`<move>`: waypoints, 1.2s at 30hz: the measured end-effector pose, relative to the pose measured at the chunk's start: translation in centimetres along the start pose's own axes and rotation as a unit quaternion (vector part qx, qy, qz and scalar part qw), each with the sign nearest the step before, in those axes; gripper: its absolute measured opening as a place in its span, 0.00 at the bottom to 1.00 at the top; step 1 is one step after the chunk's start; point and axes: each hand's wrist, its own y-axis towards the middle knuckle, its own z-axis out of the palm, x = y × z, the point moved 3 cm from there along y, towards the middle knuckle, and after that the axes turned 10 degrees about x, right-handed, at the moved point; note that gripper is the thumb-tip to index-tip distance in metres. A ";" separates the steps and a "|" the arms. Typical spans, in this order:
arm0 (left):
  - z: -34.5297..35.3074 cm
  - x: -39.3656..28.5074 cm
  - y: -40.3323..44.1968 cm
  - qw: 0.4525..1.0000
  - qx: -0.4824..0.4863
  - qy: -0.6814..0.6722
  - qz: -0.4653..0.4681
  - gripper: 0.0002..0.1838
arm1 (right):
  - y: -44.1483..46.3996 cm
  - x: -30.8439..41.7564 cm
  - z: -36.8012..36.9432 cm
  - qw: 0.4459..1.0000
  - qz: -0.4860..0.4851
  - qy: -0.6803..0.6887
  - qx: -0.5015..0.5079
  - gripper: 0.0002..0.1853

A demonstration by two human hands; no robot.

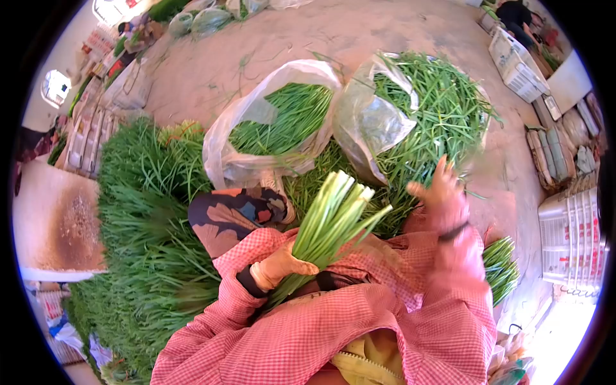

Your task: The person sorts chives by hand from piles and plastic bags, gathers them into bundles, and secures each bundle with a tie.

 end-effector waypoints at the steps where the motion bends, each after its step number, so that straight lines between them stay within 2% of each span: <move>1: -0.2 -0.2 0.4 0.999 -0.032 -0.029 -0.017 0.28 | -1.9 -0.8 2.2 0.996 -0.033 0.083 0.020 0.52; 2: -0.5 -0.4 0.9 0.999 -0.011 -0.039 -0.027 0.26 | -4.6 1.5 3.4 0.915 -0.133 0.377 0.055 0.47; 3: -0.2 -0.7 1.5 0.999 0.012 -0.034 -0.038 0.26 | -7.3 3.6 4.6 0.738 -0.200 0.634 0.120 0.43; 4: 0.4 -1.2 2.5 0.998 -0.010 0.043 -0.042 0.25 | -9.4 5.4 6.0 0.679 -0.238 0.687 0.099 0.39; 5: 1.5 -1.6 3.8 0.992 -0.018 0.119 -0.045 0.25 | -10.9 8.2 5.0 0.537 -0.232 0.796 0.153 0.36; 6: 3.2 -1.7 5.1 0.995 -0.007 0.091 -0.033 0.24 | -11.6 8.4 4.7 0.594 -0.199 0.760 0.174 0.33; 7: 2.5 -0.6 6.6 0.943 0.031 0.331 0.000 0.34 | -11.2 8.7 7.9 0.644 -0.201 0.738 0.036 0.32; 9: 6.7 -1.3 8.4 0.894 0.037 0.446 0.037 0.48 | -12.3 7.8 4.8 0.677 -0.070 0.722 -0.128 0.28; 11: 11.8 -3.4 9.7 0.833 0.033 0.550 0.045 0.60 | -12.4 4.7 2.1 0.633 -0.076 0.748 -0.184 0.25; 12: 14.4 -3.7 11.0 0.836 0.064 0.540 0.069 0.60 | -13.2 2.6 -0.7 0.575 -0.095 0.796 -0.163 0.22; 13: 18.6 -4.7 11.7 0.810 0.143 0.556 0.121 0.62 | -14.3 0.3 -3.6 0.525 -0.076 0.835 -0.149 0.20; 14: 20.7 -4.6 12.5 0.802 0.210 0.542 0.136 0.62 | -16.7 -2.6 -7.7 0.516 -0.053 0.842 -0.148 0.19; 16: 22.2 -6.3 13.7 0.771 0.345 0.520 0.127 0.61 | -18.3 -7.1 -8.8 0.543 -0.056 0.805 -0.231 0.24; 17: 25.5 -5.7 15.6 0.730 0.418 0.532 0.097 0.59 | -19.6 -10.6 -9.6 0.557 -0.039 0.781 -0.279 0.26; 18: 26.1 -5.3 17.1 0.827 0.410 0.385 -0.004 0.56 | -22.0 -13.1 -11.2 0.543 0.013 0.787 -0.291 0.26; 19: 26.6 -5.2 19.1 0.842 0.392 0.370 0.001 0.53 | -24.2 -15.8 -12.3 0.552 0.039 0.767 -0.324 0.14; 21: 27.7 -3.6 23.6 0.918 0.304 0.253 -0.017 0.50 | -26.5 -20.5 -11.7 0.570 0.078 0.753 -0.319 0.23; 23: 27.9 0.7 29.2 0.949 0.277 0.142 -0.040 0.50 | -25.8 -24.1 -8.1 0.603 0.183 0.730 -0.266 0.27; 24: 27.9 3.8 31.6 0.956 0.255 0.141 -0.034 0.51 | -24.7 -25.6 -5.8 0.628 0.200 0.693 -0.293 0.29; 25: 27.9 6.9 33.5 0.954 0.222 0.196 -0.050 0.47 | -23.2 -26.9 -2.9 0.650 0.216 0.656 -0.318 0.31; 26: 28.9 8.6 34.1 0.964 0.197 0.171 -0.056 0.54 | -21.6 -29.1 1.6 0.698 0.292 0.556 -0.345 0.36; 27: 29.4 10.2 35.0 0.959 0.181 0.187 -0.110 0.58 | -20.2 -30.6 4.7 0.733 0.363 0.446 -0.364 0.40; 29: 28.2 15.3 38.8 0.924 0.127 0.342 -0.116 0.61 | -18.0 -30.7 5.8 0.768 0.496 0.263 -0.310 0.49; 30: 28.1 17.2 40.2 0.894 0.099 0.422 -0.118 0.63 | -17.0 -31.6 8.6 0.784 0.501 0.241 -0.276 0.53; 32: 28.1 19.4 41.7 0.819 0.067 0.563 -0.082 0.69 | -17.0 -31.9 10.0 0.801 0.441 0.239 -0.326 0.53; 33: 27.9 20.3 41.5 0.816 0.074 0.567 -0.091 0.69 | -17.8 -31.4 10.1 0.818 0.398 0.227 -0.348 0.53; 35: 28.2 21.0 42.5 0.738 0.094 0.652 -0.146 0.70 | -20.4 -31.3 8.4 0.830 0.372 0.274 -0.314 0.53; 36: 28.9 20.5 42.3 0.734 0.094 0.660 -0.127 0.71 | -22.1 -31.0 5.9 0.799 0.312 0.345 -0.382 0.51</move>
